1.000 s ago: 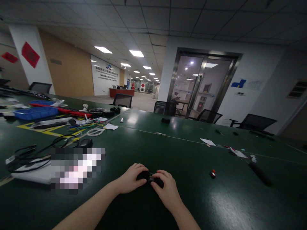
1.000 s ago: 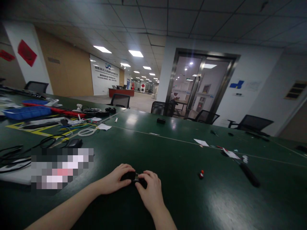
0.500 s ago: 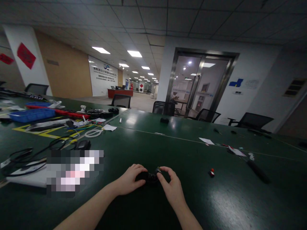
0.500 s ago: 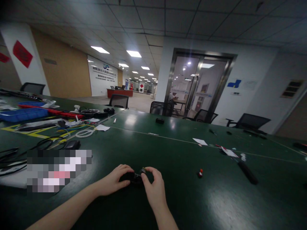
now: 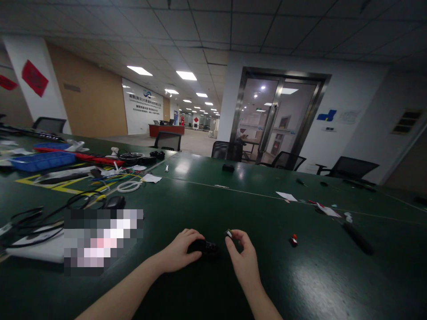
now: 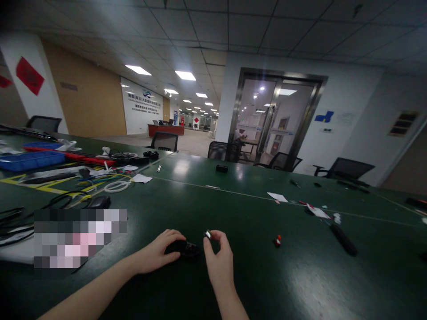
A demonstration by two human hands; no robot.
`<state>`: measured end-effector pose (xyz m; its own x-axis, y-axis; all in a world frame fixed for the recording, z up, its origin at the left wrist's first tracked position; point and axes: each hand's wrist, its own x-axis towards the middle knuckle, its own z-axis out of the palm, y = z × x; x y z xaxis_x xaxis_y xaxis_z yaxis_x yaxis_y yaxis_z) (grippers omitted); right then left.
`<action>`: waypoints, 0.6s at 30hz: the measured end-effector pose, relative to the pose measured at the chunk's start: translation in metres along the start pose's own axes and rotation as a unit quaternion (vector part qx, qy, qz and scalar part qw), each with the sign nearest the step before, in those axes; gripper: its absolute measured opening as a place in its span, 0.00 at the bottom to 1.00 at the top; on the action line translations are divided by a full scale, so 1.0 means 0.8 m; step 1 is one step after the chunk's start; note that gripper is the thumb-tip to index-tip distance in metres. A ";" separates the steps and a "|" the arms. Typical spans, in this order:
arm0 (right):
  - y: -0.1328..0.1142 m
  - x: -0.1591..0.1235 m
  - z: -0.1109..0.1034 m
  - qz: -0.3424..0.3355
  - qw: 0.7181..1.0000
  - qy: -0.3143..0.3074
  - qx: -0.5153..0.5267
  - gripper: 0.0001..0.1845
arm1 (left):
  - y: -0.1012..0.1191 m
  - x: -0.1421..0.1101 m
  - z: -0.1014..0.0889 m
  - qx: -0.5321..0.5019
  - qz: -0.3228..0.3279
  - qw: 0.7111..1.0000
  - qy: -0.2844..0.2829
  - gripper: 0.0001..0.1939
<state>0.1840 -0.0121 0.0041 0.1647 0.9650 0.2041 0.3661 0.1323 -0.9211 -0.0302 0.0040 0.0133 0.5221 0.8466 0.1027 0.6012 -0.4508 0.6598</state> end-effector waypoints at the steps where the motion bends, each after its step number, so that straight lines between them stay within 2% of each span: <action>1: 0.001 0.000 0.000 -0.001 1.000 0.004 0.001 0.14 | 0.000 0.000 0.000 -0.001 0.000 1.000 -0.001 0.17; 11: 0.015 0.005 0.005 -0.016 0.999 0.028 0.017 0.18 | -0.001 0.000 0.000 0.006 -0.002 1.000 -0.003 0.17; 18: 0.008 0.002 0.001 0.000 1.000 0.013 0.016 0.20 | -0.005 0.000 0.002 -0.003 0.003 1.000 0.001 0.17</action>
<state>0.1858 -0.0098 -0.0019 0.1895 0.9588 0.2115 0.3356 0.1392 -0.9317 -0.0315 0.0053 0.0096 0.5249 0.8442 0.1085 0.5941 -0.4548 0.6635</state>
